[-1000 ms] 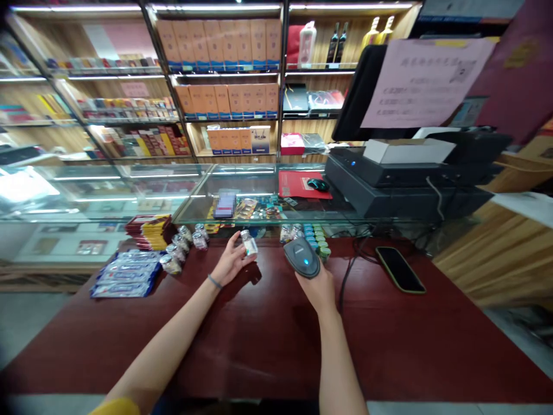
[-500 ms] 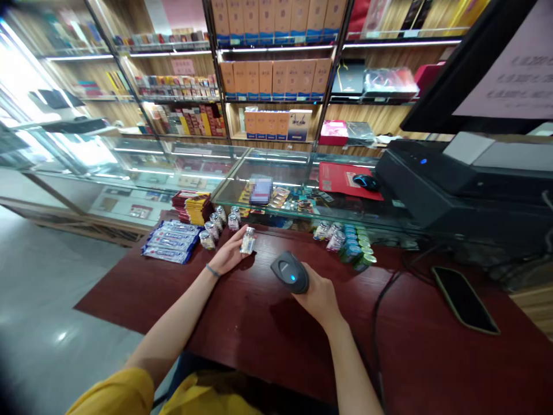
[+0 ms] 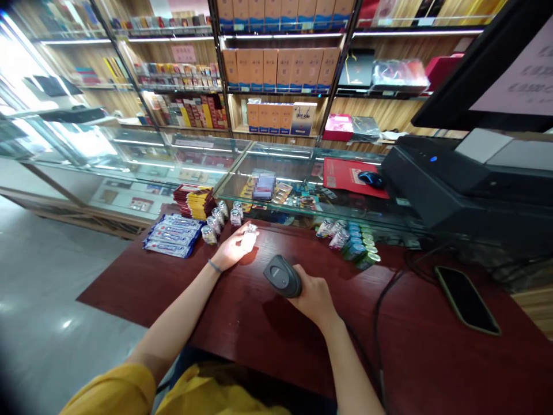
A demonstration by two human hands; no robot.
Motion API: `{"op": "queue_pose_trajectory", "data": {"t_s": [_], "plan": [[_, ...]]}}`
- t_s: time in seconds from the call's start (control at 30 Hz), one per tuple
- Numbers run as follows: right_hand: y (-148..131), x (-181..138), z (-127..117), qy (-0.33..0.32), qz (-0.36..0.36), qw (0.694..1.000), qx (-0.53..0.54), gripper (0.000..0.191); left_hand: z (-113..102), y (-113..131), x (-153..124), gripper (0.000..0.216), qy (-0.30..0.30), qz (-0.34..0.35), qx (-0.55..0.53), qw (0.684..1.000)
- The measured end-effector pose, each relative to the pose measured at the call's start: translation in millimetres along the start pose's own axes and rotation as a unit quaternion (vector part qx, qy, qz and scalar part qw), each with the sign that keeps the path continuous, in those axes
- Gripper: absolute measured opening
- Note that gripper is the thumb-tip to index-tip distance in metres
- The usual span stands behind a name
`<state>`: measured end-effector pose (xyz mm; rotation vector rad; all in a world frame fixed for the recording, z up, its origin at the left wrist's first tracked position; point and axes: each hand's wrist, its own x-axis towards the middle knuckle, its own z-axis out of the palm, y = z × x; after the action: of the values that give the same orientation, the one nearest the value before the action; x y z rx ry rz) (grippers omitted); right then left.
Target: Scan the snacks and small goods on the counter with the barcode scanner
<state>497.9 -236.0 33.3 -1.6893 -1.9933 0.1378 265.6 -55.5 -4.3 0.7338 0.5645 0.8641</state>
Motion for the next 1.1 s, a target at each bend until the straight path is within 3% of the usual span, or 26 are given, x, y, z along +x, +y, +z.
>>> {"op": "queue_pose_trajectory", "data": {"t_s": [0.37, 0.5, 0.6, 0.67, 0.8, 0.97, 1.1], "plan": [[1, 1, 1, 0.005, 0.014, 1.0, 0.014, 0.033, -2, -3, -9, 0.064, -0.044, 0.024, -0.007, 0.999], [4, 1, 5, 0.017, 0.01, 1.0, -0.007, 0.032, 0, -6, -13, 0.071, -0.029, 0.051, 0.026, 0.998], [5, 0, 6, 0.031, 0.003, 0.999, -0.019, 0.033, -1, -9, -10, 0.079, 0.019, 0.097, 0.086, 0.991], [6, 0, 6, 0.041, -0.003, 0.999, -0.021, 0.035, -2, -7, -7, 0.079, 0.071, 0.162, 0.149, 0.973], [6, 0, 6, 0.048, -0.008, 0.999, -0.02, 0.035, -3, 4, -6, 0.068, 0.164, 0.274, 0.302, 0.898], [11, -2, 9, 0.058, -0.022, 0.998, -0.024, 0.035, -4, 19, -32, 0.057, 0.182, 0.317, 0.407, 0.837], [10, -1, 11, 0.062, -0.026, 0.997, -0.024, 0.035, -22, 23, -68, 0.053, 0.21, 0.333, 0.469, 0.791]]}}
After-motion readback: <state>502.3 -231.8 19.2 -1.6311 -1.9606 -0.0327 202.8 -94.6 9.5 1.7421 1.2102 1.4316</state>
